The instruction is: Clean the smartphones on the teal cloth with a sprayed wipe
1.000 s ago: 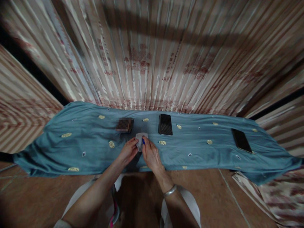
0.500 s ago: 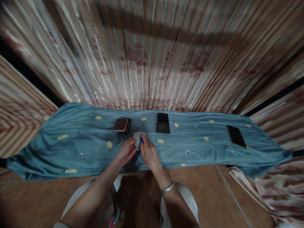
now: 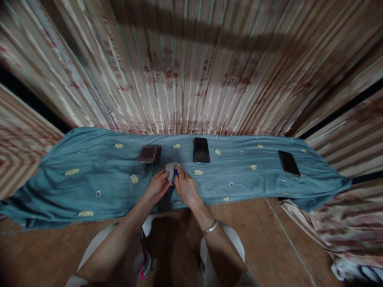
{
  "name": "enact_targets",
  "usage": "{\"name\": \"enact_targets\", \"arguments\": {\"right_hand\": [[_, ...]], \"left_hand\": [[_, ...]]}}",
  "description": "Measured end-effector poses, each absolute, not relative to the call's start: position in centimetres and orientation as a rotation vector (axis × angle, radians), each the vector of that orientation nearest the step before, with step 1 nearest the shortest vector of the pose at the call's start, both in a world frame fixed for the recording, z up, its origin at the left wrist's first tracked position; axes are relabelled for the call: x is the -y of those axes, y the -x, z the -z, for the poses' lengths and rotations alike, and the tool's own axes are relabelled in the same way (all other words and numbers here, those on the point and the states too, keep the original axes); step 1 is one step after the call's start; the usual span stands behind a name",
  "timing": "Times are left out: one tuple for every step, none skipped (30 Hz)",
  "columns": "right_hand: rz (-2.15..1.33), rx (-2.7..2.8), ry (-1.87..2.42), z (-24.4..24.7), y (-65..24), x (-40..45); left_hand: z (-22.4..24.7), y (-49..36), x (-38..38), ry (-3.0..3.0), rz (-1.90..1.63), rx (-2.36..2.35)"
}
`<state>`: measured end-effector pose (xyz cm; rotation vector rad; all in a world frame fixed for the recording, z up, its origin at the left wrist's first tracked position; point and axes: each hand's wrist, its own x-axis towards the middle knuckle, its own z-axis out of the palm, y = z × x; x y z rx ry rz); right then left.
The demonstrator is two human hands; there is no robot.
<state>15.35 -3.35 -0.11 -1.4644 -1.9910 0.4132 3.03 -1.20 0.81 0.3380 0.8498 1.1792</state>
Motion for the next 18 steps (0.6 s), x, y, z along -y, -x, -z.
{"name": "enact_targets", "arguments": {"right_hand": [[-0.423,1.989,1.447,0.0,-15.5,3.4],[-0.428,1.983,1.431,-0.1,-15.8,3.4],[-0.427,1.972,1.426,-0.2,-16.1,3.5],[-0.421,1.964,1.435,-0.1,-16.4,3.5],[-0.406,1.957,1.463,-0.1,-16.8,3.5],[-0.384,1.958,1.506,0.0,-17.2,3.5],[-0.355,1.97,1.552,0.1,-17.5,3.5],[-0.321,2.0,1.586,0.2,-17.8,3.4],[-0.285,2.045,1.604,0.3,-17.9,3.3],[-0.25,2.095,1.612,0.4,-17.9,3.2],[-0.221,2.143,1.616,0.4,-17.8,3.1],[-0.203,2.189,1.62,0.4,-17.6,3.0],[-0.194,2.227,1.629,0.4,-17.2,2.9],[-0.195,2.256,1.641,0.4,-16.9,2.8],[-0.2,2.274,1.649,0.3,-16.5,2.7],[-0.209,2.279,1.646,0.2,-16.1,2.6],[-0.225,2.266,1.628,0.1,-15.8,2.5],[-0.252,2.23,1.597,0.0,-15.6,2.4]], "left_hand": [[-0.9,-3.1,1.2,-0.338,-1.186,-0.849],[-1.0,-3.1,1.3,-0.334,-1.195,-0.85],[-1.1,-3.1,1.3,-0.33,-1.203,-0.854],[-1.1,-3.0,1.3,-0.328,-1.212,-0.861],[-1.1,-3.0,1.3,-0.327,-1.22,-0.87],[-1.1,-2.8,1.3,-0.33,-1.227,-0.879],[-1.0,-2.7,1.3,-0.335,-1.231,-0.885],[-0.9,-2.5,1.3,-0.341,-1.235,-0.889],[-0.8,-2.4,1.3,-0.345,-1.24,-0.889],[-0.6,-2.2,1.3,-0.347,-1.25,-0.885],[-0.5,-2.0,1.4,-0.346,-1.264,-0.88],[-0.4,-1.8,1.4,-0.343,-1.279,-0.875],[-0.3,-1.7,1.4,-0.339,-1.292,-0.872],[-0.2,-1.5,1.5,-0.336,-1.303,-0.87],[-0.2,-1.3,1.5,-0.338,-1.311,-0.87],[-0.2,-1.2,1.5,-0.343,-1.316,-0.87],[-0.2,-1.0,1.6,-0.351,-1.322,-0.871],[-0.2,-0.8,1.6,-0.359,-1.329,-0.871]]}}
